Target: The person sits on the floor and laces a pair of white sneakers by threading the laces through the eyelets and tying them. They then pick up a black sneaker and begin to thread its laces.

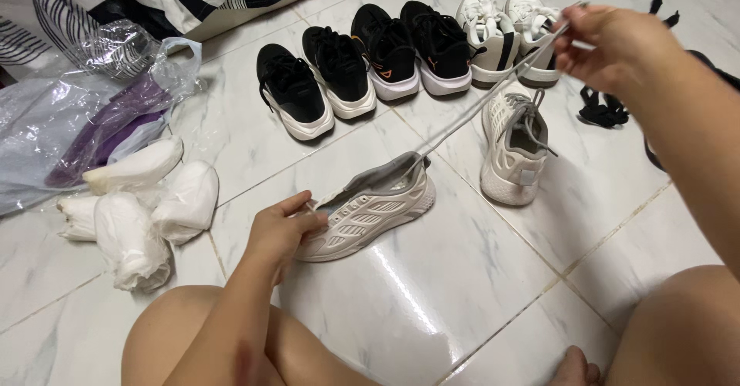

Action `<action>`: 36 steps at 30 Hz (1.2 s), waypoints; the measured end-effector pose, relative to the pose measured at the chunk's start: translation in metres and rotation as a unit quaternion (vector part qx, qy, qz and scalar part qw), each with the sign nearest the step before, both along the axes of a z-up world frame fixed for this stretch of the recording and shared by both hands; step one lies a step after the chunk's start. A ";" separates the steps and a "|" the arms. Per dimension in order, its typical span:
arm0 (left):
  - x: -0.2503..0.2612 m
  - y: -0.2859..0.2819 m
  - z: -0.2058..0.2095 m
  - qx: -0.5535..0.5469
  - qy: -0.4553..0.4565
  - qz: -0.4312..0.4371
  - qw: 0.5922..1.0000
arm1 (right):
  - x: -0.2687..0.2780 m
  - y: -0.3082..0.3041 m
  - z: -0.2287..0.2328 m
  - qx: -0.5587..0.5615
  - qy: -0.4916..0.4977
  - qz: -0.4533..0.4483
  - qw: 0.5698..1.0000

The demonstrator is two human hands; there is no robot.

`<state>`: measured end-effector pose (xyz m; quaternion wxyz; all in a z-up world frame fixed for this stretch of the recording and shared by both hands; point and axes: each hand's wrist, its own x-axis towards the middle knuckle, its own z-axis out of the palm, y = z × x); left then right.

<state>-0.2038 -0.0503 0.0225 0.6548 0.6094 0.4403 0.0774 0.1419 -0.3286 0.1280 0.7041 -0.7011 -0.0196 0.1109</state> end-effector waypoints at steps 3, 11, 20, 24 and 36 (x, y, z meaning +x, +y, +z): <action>0.004 0.000 0.000 0.117 0.083 -0.041 0.989 | 0.056 -0.027 -0.015 0.071 0.025 -0.031 0.997; 0.016 0.010 -0.032 0.215 0.093 -0.138 0.962 | 0.248 -0.119 -0.076 0.140 -0.131 -0.053 0.980; 0.023 -0.041 -0.004 0.408 0.130 -0.053 0.902 | 0.105 -0.076 -0.024 0.136 -0.008 -0.067 0.988; 0.050 -0.120 0.026 0.382 0.200 -0.179 0.884 | 0.057 -0.038 0.008 0.128 -0.024 -0.033 0.991; 0.046 -0.062 -0.010 0.415 -0.027 -0.278 0.866 | 0.022 -0.031 0.076 0.080 -0.165 0.112 0.977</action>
